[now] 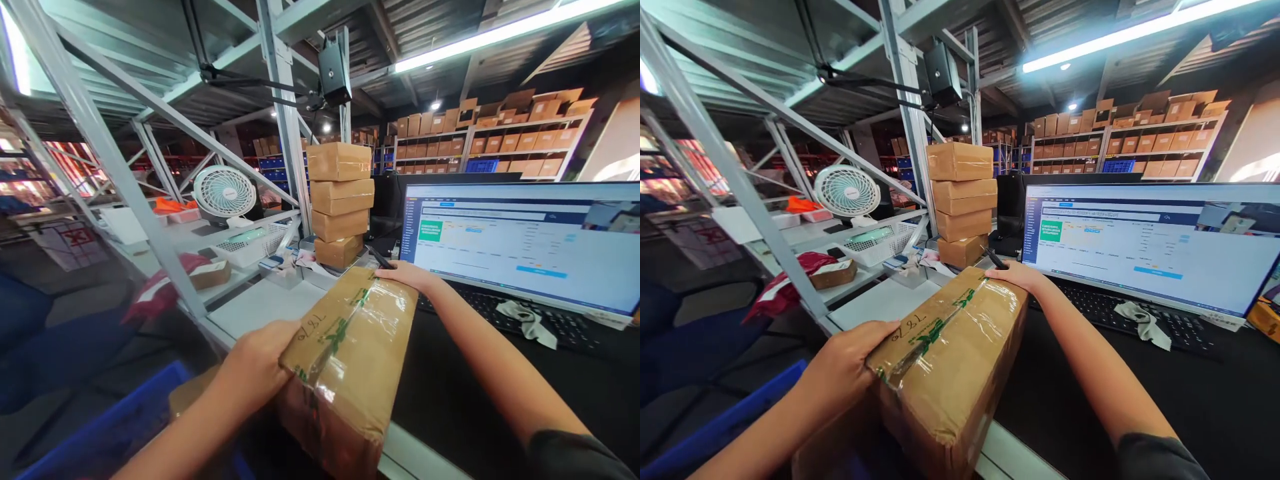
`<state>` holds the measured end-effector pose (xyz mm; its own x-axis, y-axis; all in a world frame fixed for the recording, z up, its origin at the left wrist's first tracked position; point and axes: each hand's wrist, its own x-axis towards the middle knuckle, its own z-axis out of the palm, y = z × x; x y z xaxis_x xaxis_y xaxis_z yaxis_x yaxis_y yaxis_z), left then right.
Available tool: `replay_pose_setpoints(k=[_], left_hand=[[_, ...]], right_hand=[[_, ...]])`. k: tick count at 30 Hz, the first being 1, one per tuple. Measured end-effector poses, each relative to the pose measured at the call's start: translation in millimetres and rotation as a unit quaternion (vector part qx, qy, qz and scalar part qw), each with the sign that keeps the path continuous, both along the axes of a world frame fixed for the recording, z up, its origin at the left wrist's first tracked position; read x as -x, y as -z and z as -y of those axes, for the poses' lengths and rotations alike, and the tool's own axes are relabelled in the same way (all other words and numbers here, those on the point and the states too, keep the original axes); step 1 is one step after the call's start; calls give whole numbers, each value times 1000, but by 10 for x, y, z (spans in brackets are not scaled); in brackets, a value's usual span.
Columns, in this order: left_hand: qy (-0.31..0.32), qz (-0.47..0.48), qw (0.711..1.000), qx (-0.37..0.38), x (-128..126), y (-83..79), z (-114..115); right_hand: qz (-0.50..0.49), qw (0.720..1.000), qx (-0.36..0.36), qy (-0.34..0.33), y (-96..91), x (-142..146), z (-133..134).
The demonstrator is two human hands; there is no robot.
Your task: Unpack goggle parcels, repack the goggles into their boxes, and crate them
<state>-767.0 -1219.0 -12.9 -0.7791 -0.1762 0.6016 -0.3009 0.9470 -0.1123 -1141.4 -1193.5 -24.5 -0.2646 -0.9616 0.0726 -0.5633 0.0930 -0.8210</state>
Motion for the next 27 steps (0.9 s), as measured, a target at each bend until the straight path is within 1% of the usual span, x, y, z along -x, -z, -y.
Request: replay_pose_setpoints(k=[3, 6, 10, 13, 15, 17, 19, 20, 21, 22, 23, 24, 25, 26, 27], left_hand=[[-17, -11, 1000, -13, 20, 38, 24], [-34, -34, 998, -37, 24, 69, 83], [-59, -65, 993, -81, 48, 75, 169], [-51, -84, 990, -98, 69, 57, 195], [-44, -85, 990, -101, 73, 50, 197], [-46, -79, 990, -107, 63, 60, 198], [-54, -73, 989, -113, 41, 90, 204], [-59, -73, 989, -115, 27, 110, 209], [-64, -74, 989, -115, 13, 131, 213], [-68, -75, 988, -114, 1, 151, 217], [-71, -74, 988, -113, -9, 168, 220], [-72, -72, 988, -112, -16, 181, 222], [-71, -70, 989, -111, -22, 192, 222], [-69, -67, 989, -113, -25, 199, 222], [-67, -64, 989, -116, -28, 205, 223]], right_hand=[[53, 998, 8, -27, 58, 32, -49], [69, 997, 24, -37, 112, 58, -48], [45, 997, 50, -39, 153, 64, -12], [-3, 997, 75, -24, 150, 53, -19], [-54, 992, 112, 5, 100, 43, -68], [-116, 979, 163, 33, -12, 15, -159], [-182, 961, 205, 25, -181, -67, -279], [-208, 953, 218, 3, -275, -136, -340], [-239, 943, 228, -32, -368, -225, -395], [-281, 926, 240, -72, -453, -328, -440], [-334, 901, 254, -110, -524, -440, -471], [-394, 866, 273, -141, -578, -552, -488], [-454, 825, 293, -164, -615, -654, -491], [-508, 783, 313, -174, -635, -736, -481], [-549, 749, 329, -171, -643, -793, -461]])
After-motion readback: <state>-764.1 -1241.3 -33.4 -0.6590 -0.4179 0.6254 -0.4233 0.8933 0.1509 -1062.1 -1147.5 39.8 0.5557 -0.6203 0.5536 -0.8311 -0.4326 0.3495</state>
